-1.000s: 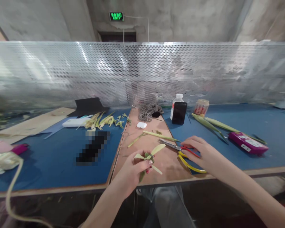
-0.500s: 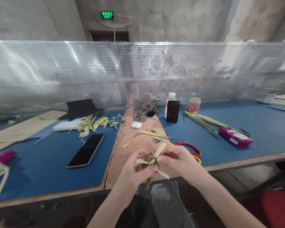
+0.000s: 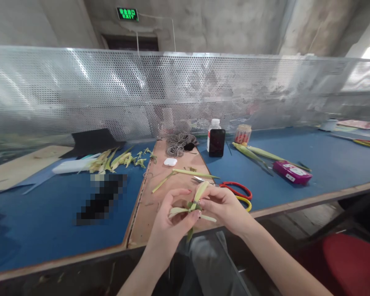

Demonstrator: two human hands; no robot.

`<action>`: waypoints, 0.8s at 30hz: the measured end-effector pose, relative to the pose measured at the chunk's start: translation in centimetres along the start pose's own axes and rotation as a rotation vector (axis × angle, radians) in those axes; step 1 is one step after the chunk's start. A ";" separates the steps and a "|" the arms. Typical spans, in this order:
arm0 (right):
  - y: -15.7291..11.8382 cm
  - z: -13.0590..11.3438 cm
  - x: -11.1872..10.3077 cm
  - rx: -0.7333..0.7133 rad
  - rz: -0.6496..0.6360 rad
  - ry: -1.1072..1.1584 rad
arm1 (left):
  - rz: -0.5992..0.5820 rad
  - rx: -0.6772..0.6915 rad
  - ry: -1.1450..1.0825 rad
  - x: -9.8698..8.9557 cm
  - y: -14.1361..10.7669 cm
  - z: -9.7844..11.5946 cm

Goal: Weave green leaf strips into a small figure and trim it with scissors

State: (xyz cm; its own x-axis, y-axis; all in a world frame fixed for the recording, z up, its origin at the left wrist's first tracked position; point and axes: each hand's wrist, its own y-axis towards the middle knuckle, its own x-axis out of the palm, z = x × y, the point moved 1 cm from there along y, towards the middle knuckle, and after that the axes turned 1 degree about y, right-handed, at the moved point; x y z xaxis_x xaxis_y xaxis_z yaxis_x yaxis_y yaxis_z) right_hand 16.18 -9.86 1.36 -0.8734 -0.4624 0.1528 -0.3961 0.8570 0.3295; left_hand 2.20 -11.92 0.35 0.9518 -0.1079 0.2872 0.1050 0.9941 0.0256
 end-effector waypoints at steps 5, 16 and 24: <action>-0.2 0.5 -0.3 -0.013 0.066 -0.004 | 0.012 0.028 0.026 0.4 0.3 0.0; 0.3 0.1 -0.8 -0.296 0.116 -0.339 | 0.068 0.017 -0.014 1.6 0.8 -0.2; -0.7 0.2 -6.9 -0.078 0.185 -1.573 | 0.168 0.088 0.130 -0.1 3.1 -1.1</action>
State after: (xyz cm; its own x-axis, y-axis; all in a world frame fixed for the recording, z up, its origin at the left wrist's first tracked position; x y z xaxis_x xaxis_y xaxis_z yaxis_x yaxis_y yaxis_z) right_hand 22.43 -7.17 -0.14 -0.3345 0.3727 -0.8656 -0.2838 0.8360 0.4696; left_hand 2.77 -8.86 -0.65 0.9835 0.0651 0.1688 -0.0784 0.9942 0.0730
